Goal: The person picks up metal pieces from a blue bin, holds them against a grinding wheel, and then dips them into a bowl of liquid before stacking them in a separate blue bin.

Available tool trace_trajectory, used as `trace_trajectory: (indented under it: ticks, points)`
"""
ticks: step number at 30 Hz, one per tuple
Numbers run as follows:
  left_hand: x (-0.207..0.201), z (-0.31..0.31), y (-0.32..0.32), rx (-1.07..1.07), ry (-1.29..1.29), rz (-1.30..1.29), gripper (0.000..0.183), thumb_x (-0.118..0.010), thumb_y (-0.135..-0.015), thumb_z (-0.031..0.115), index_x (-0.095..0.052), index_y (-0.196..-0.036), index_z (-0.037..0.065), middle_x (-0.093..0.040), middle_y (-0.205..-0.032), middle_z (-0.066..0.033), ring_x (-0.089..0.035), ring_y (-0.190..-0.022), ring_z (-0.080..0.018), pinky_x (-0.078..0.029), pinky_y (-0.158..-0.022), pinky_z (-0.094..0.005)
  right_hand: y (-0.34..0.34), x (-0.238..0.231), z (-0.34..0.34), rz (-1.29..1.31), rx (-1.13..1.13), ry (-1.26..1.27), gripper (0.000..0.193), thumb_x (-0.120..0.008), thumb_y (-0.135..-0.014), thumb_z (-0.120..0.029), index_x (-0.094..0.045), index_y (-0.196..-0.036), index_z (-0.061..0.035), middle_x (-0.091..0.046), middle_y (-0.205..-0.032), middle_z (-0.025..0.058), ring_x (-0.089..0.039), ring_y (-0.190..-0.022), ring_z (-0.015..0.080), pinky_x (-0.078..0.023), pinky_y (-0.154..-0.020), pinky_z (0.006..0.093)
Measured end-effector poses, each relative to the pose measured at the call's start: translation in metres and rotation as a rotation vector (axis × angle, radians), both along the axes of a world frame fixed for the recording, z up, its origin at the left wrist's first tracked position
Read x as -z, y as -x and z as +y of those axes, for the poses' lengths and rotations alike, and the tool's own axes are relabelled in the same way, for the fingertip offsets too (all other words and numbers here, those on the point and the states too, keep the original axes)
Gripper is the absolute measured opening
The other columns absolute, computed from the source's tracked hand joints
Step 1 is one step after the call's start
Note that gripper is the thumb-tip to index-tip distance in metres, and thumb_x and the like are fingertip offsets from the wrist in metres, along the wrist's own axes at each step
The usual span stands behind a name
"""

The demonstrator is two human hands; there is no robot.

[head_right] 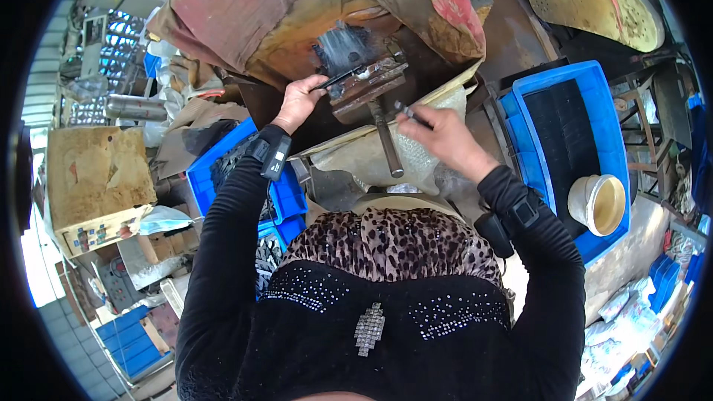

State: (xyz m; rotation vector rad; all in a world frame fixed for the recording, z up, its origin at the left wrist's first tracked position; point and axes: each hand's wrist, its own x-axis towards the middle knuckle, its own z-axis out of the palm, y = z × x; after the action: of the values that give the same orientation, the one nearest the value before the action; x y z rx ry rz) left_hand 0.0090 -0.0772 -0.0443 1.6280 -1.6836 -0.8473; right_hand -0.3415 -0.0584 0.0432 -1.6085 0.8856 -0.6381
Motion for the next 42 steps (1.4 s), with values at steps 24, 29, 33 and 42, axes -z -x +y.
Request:
trace_trajectory:
  ticks: [24,29,33,42]
  points:
    - [-0.063,0.059,0.004,-0.451,-0.088,0.342,0.011,-0.057,-0.097,0.006,-0.059,-0.108,0.005,-0.068,-0.087,-0.0009,-0.062,-0.07,-0.0085,-0.048,-0.059,-0.0238,-0.028,-0.052,-0.005,0.09,-0.469,0.861,0.038,-0.077,-0.067,-0.009,-0.063,-0.102,-0.0088,-0.057,-0.072,0.0058,-0.061,-0.061,0.0259,-0.049,-0.053,0.0362]
    - [-0.058,0.088,0.016,-0.546,0.042,0.066,0.013,-0.058,-0.096,0.015,-0.059,-0.106,0.007,-0.068,-0.082,-0.0072,-0.067,-0.072,-0.0162,-0.051,-0.061,-0.0313,-0.093,-0.076,-0.066,0.121,-0.121,1.11,0.025,-0.076,-0.071,-0.012,-0.064,-0.092,-0.0094,-0.062,-0.078,0.0084,-0.063,-0.067,0.0297,-0.05,-0.06,0.0374]
    - [-0.053,0.09,0.024,-0.578,0.123,-0.154,0.015,-0.06,-0.095,0.019,-0.061,-0.105,0.009,-0.067,-0.082,-0.0128,-0.067,-0.075,-0.028,-0.051,-0.064,-0.037,-0.152,-0.089,-0.124,0.155,0.051,1.11,0.021,-0.07,-0.086,-0.026,-0.066,-0.098,-0.009,-0.067,-0.084,0.0145,-0.065,-0.08,0.0337,-0.052,-0.066,0.0406]
    - [-0.056,0.09,0.025,-0.548,0.247,-0.31,0.016,-0.062,-0.093,0.021,-0.063,-0.103,0.008,-0.066,-0.084,-0.0163,-0.065,-0.08,-0.0369,-0.051,-0.068,-0.0423,-0.211,-0.092,-0.196,0.352,0.051,1.015,0.037,-0.059,-0.093,-0.042,-0.067,-0.106,-0.0088,-0.069,-0.089,0.0187,-0.064,-0.088,0.039,-0.05,-0.074,0.0485]
